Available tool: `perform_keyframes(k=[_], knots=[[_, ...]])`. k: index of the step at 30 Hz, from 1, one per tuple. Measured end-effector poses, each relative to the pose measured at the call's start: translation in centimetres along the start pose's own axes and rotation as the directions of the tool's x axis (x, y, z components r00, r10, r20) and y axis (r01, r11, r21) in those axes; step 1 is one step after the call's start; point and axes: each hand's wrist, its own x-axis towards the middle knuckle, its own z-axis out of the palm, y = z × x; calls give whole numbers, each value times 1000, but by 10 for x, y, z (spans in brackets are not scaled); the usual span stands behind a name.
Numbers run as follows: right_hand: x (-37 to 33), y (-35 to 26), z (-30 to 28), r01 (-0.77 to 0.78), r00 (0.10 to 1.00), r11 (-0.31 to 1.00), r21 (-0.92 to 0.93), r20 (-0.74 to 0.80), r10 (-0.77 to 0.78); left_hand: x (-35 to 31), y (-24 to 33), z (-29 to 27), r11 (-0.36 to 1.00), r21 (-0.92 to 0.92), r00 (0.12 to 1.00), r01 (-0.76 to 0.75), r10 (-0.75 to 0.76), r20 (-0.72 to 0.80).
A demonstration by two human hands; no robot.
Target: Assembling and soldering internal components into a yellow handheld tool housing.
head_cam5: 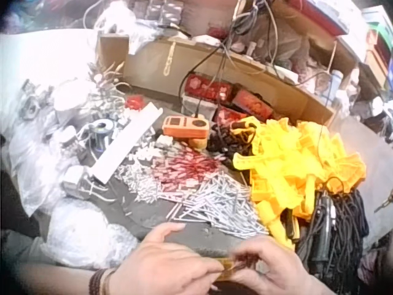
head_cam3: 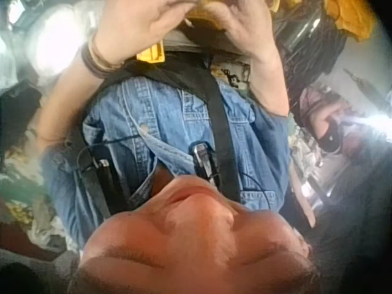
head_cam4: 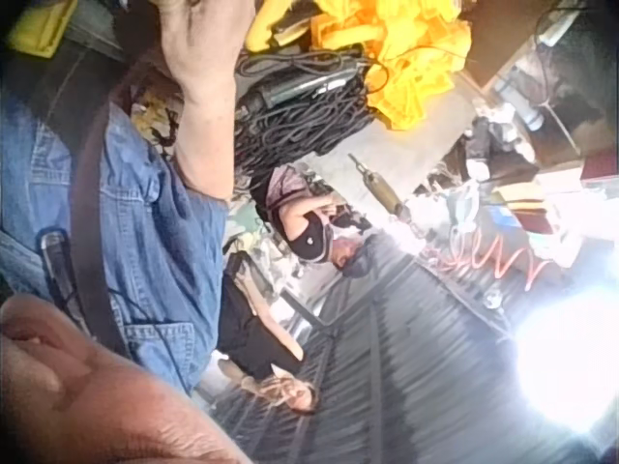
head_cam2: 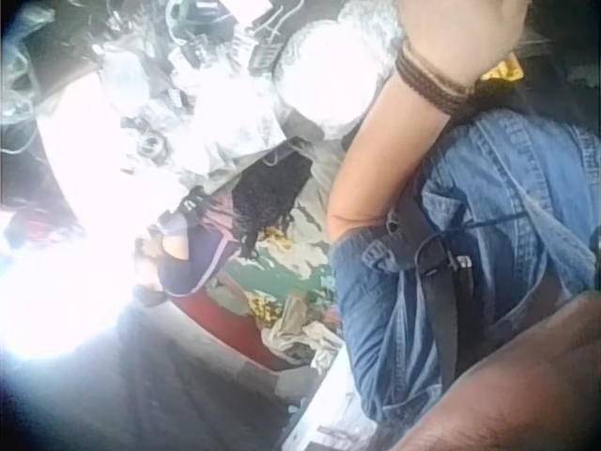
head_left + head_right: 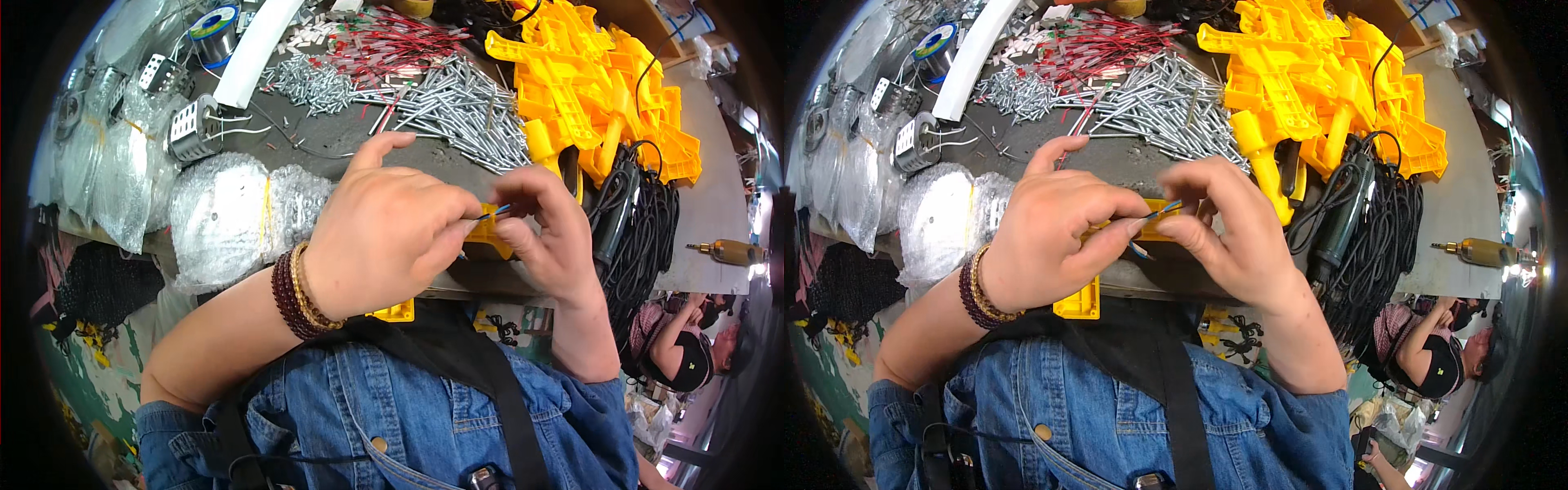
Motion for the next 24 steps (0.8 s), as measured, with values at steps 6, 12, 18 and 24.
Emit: perform_keyframes(k=[6, 12, 18, 24], knots=[[1, 6, 5, 210, 977, 920, -330, 46, -207, 1, 3, -1, 1000, 2, 1000, -12, 12, 18], [3, 10, 3, 84, 994, 992, -94, 79, -77, 0, 2, 0, 999, 25, 999, 44, -45, 18], [1, 7, 4, 142, 990, 970, -197, 47, -135, -1, 1, 1, 1000, 23, 1000, 18, -18, -10], [3, 2, -15, -429, 888, 881, 199, 271, 371, -2, 3, -1, 998, 43, 999, 40, -41, 18]])
